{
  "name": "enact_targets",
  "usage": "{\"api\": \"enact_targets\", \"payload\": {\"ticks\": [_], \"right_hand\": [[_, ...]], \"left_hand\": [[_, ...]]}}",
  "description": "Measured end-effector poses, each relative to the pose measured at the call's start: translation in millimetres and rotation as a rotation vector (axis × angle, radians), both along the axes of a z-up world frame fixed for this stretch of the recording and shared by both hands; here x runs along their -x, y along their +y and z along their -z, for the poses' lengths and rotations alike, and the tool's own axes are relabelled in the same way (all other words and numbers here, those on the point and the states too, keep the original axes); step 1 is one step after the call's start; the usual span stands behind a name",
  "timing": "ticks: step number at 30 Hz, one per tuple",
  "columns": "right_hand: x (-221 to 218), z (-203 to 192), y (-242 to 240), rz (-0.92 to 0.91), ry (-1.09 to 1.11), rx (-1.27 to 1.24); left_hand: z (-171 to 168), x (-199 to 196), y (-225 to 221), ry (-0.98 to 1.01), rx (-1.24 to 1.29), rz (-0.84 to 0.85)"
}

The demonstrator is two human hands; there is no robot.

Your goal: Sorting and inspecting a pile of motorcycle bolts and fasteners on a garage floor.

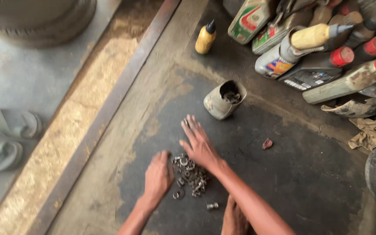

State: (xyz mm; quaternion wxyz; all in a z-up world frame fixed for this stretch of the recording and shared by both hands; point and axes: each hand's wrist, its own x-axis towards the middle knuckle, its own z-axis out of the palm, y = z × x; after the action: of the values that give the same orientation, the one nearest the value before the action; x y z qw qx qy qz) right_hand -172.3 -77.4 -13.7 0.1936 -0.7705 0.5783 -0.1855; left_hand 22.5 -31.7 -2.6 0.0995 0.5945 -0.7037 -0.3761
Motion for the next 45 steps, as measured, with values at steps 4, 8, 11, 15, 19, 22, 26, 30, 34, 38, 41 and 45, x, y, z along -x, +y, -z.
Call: {"api": "enact_targets", "payload": {"ticks": [4,8,11,15,19,22,26,30,34,38,41,45], "right_hand": [[18,36,-8,-0.209,0.123,0.060],[32,35,39,-0.397,0.049,-0.035],[49,23,72,-0.435,-0.050,-0.034],[73,13,103,-0.441,-0.101,-0.126],[74,-16,114,-0.356,0.013,-0.172],[61,0,131,-0.398,0.157,-0.247],[37,34,139,-0.308,0.197,-0.161],[17,32,133,-0.209,0.105,-0.017],[11,23,126,-0.239,0.042,-0.016],[10,28,127,-0.208,0.052,-0.003],[6,26,124,-0.143,-0.037,-0.007],[2,22,121,-0.103,-0.103,0.088]], "left_hand": [[7,-2,-2,0.131,0.235,0.092],[1,-4,10,0.013,0.260,0.389],[-21,-11,21,0.059,-0.050,0.591],[-12,-21,34,0.092,0.005,0.738],[-18,-20,29,-0.043,0.216,0.694],[-42,-17,21,-0.199,-0.073,0.605],[-22,-11,20,-0.113,-0.018,0.479],[-9,-4,21,0.066,0.028,0.318],[0,1,22,0.101,0.060,0.331],[5,3,24,0.125,0.058,0.286],[7,4,24,0.182,0.133,0.255],[5,6,27,0.137,0.109,0.267]]}}
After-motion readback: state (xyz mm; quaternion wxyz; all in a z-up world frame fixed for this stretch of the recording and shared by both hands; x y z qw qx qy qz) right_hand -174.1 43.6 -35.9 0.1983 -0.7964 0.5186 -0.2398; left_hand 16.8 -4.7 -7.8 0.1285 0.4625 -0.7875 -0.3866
